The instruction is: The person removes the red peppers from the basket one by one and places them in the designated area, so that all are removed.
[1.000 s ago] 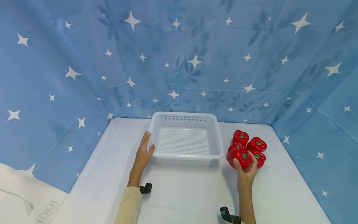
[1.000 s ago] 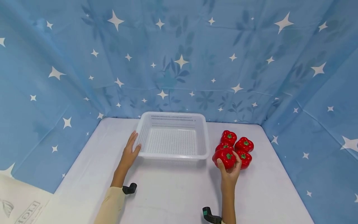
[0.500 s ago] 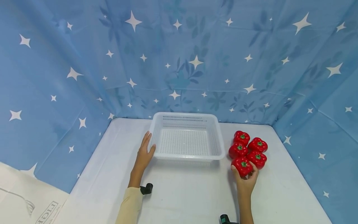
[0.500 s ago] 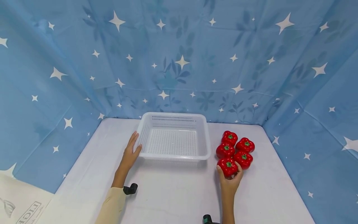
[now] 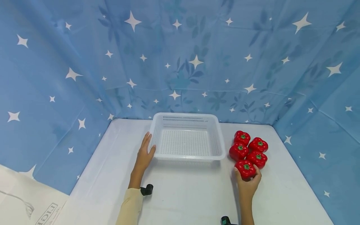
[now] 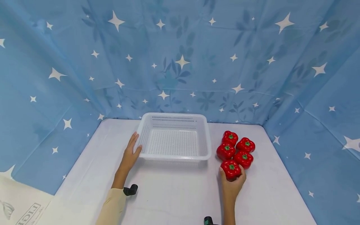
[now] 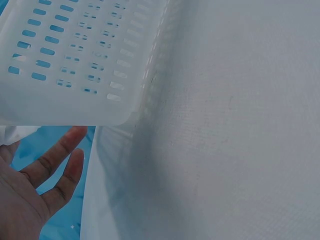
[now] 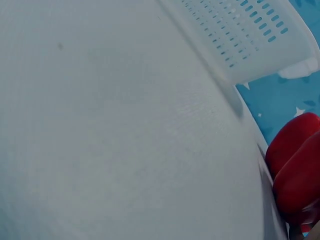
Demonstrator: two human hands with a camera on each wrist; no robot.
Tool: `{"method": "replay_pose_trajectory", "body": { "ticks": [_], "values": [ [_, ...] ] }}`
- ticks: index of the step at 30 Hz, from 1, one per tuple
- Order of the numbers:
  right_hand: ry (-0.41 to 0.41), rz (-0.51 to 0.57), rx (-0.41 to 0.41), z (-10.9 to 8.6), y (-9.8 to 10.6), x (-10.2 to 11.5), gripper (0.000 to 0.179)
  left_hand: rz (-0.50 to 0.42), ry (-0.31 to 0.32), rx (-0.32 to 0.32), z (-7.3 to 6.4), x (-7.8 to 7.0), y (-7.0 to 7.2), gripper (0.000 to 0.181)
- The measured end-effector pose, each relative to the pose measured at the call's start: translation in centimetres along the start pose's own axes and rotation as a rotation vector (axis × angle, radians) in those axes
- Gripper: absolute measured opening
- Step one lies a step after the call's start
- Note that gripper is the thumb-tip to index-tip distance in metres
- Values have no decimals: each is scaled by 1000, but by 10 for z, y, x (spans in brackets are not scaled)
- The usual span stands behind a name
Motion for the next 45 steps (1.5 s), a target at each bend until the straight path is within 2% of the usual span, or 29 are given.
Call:
{"method": "replay_pose_trajectory", "body": {
  "ticks": [9, 18, 45],
  "values": [
    [5, -43, 7, 2, 0, 1, 97, 2, -2, -9, 1, 1, 2, 61],
    [21, -93, 33, 2, -1, 0, 94, -9, -8, -14, 1, 1, 2, 61],
    [14, -146, -9, -3, 3, 0, 101, -2, -5, -9, 1, 1, 1, 60]
  ]
}}
Point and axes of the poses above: each hand's wrist, its own z-axis towards the middle knuckle, its own y-axis out of the back of the hand, x = y × z, the point moved 8 cm from there along z, towards the middle knuckle, and after that the axes turned 5 degrees about x, right-handed, at the moved point
